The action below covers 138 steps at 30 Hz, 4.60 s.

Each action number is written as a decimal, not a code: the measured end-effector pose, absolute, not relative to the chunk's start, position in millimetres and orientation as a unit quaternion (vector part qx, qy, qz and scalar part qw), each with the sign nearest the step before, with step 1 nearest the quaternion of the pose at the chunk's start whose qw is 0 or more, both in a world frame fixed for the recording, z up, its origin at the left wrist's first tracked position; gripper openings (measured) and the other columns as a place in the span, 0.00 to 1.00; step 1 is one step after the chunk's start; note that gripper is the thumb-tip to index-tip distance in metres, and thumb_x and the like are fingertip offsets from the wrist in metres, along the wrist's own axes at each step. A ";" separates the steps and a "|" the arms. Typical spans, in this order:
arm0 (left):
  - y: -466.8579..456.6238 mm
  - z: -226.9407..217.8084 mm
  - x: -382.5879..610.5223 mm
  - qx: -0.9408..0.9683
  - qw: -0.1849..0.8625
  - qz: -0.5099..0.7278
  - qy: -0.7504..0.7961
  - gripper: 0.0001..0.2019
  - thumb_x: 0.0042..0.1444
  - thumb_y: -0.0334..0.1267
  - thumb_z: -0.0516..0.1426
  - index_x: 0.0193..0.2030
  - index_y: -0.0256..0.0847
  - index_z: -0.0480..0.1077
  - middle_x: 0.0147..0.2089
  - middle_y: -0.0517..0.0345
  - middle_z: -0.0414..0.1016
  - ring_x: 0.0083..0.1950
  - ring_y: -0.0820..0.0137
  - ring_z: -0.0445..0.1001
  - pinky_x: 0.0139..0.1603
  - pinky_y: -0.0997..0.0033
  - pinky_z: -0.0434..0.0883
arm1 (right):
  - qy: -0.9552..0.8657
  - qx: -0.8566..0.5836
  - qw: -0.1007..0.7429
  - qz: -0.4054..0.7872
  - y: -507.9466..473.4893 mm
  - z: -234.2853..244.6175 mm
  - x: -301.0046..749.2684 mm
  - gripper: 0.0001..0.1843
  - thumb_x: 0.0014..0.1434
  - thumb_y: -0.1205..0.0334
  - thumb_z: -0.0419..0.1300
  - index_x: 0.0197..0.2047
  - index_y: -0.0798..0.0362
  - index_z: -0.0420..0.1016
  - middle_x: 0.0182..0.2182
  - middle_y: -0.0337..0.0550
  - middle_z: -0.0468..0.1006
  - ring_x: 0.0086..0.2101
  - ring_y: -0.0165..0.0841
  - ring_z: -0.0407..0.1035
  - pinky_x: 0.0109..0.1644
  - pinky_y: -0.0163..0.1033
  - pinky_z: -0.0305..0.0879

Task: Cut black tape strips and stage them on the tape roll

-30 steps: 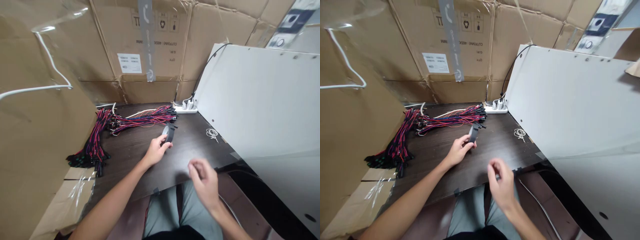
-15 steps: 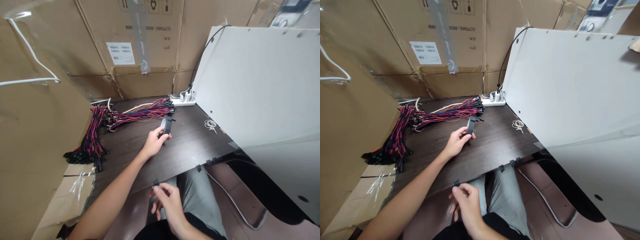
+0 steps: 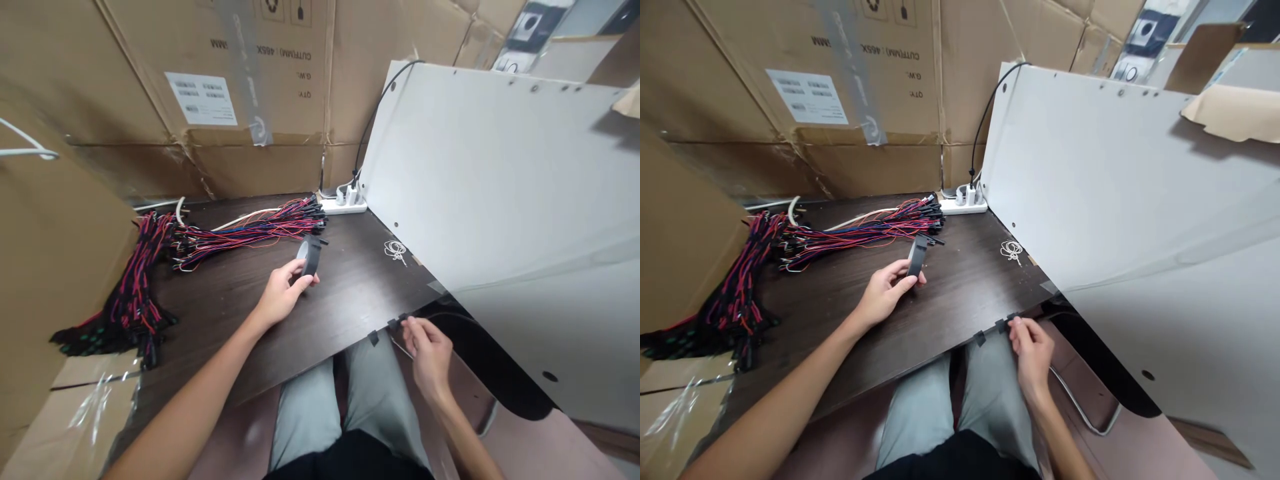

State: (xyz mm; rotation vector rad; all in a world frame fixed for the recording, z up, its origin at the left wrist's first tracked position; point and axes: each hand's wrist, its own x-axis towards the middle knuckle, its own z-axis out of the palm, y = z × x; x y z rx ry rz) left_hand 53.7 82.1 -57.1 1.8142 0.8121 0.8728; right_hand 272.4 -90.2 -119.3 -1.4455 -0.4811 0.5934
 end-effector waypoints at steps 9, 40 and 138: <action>83.9 -55.6 55.3 0.743 0.465 0.352 0.329 0.12 0.56 0.42 0.55 0.39 0.35 0.70 0.35 0.53 0.77 0.36 0.70 0.74 0.40 0.70 0.71 | -0.171 -0.643 0.692 0.281 -78.9 -135.2 300.6 0.19 0.42 0.49 0.69 0.23 0.59 0.74 0.15 0.36 0.64 0.15 0.21 0.51 0.17 0.30 0.40; 82.2 -55.8 56.9 0.755 0.455 0.333 0.336 0.12 0.56 0.42 0.55 0.41 0.35 0.70 0.36 0.54 0.77 0.37 0.69 0.75 0.42 0.69 0.70 | -0.064 -0.528 0.642 0.552 -100.6 -117.3 222.3 0.20 0.43 0.50 0.70 0.27 0.56 0.70 0.23 0.41 0.71 0.18 0.23 0.57 0.17 0.28 0.43; 48.7 -55.1 61.3 0.852 0.227 0.309 0.357 0.11 0.55 0.36 0.54 0.46 0.41 0.67 0.38 0.58 0.77 0.38 0.68 0.77 0.39 0.70 0.70 | -0.708 -0.639 0.259 0.151 -4.5 -28.2 218.4 0.10 0.60 0.68 0.53 0.28 0.53 0.71 0.24 0.41 0.77 0.25 0.32 0.69 0.31 0.34 0.56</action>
